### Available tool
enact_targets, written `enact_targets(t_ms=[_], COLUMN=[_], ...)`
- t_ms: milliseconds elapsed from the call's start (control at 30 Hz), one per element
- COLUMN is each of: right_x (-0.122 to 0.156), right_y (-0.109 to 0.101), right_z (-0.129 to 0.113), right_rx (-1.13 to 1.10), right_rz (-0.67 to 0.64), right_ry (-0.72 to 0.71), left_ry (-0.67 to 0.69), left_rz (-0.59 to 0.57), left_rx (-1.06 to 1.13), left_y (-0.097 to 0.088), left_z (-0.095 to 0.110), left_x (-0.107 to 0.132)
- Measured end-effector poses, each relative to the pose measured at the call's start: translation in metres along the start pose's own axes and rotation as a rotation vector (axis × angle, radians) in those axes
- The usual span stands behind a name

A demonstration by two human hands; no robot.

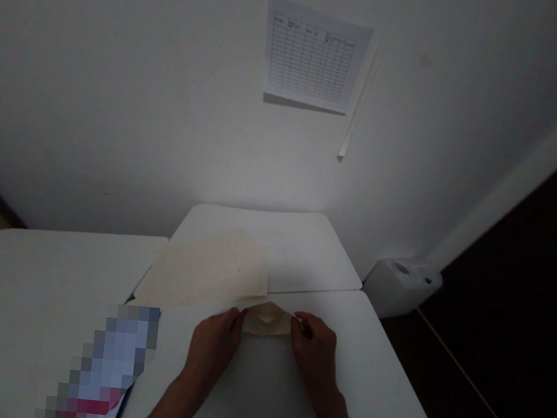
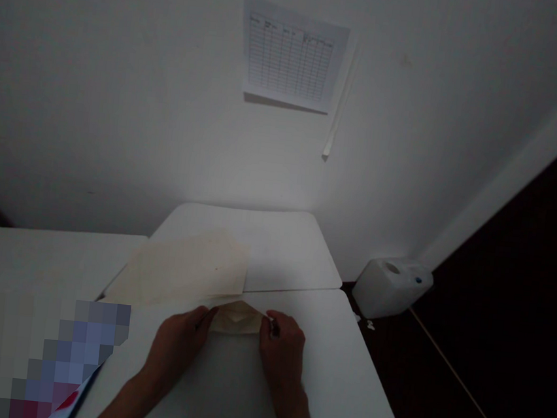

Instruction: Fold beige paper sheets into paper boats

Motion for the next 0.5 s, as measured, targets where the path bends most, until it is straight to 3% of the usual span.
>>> enact_targets(t_ms=[267,500], right_x=[0.0010,0.0030], right_y=[-0.0026,-0.0020], right_z=[-0.0021,-0.0060], right_rx=[0.426,0.415], right_rz=[-0.070,-0.036], right_ry=[-0.023,-0.167], left_ry=[-0.016,0.004], left_rz=[-0.010,0.003], left_rx=[-0.024,-0.078], left_y=[-0.0040,-0.0003], left_z=[0.0023,0.0047], left_x=[-0.0007,0.0009])
Point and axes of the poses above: each hand's wrist, its own x-axis away from the middle knuckle, its own y-axis out of the palm, z = x × y, the point moved 2 cm from there along -x, towards the middle knuckle, and after that the axes turned 2 degrees about z, right-handed, at the moved point
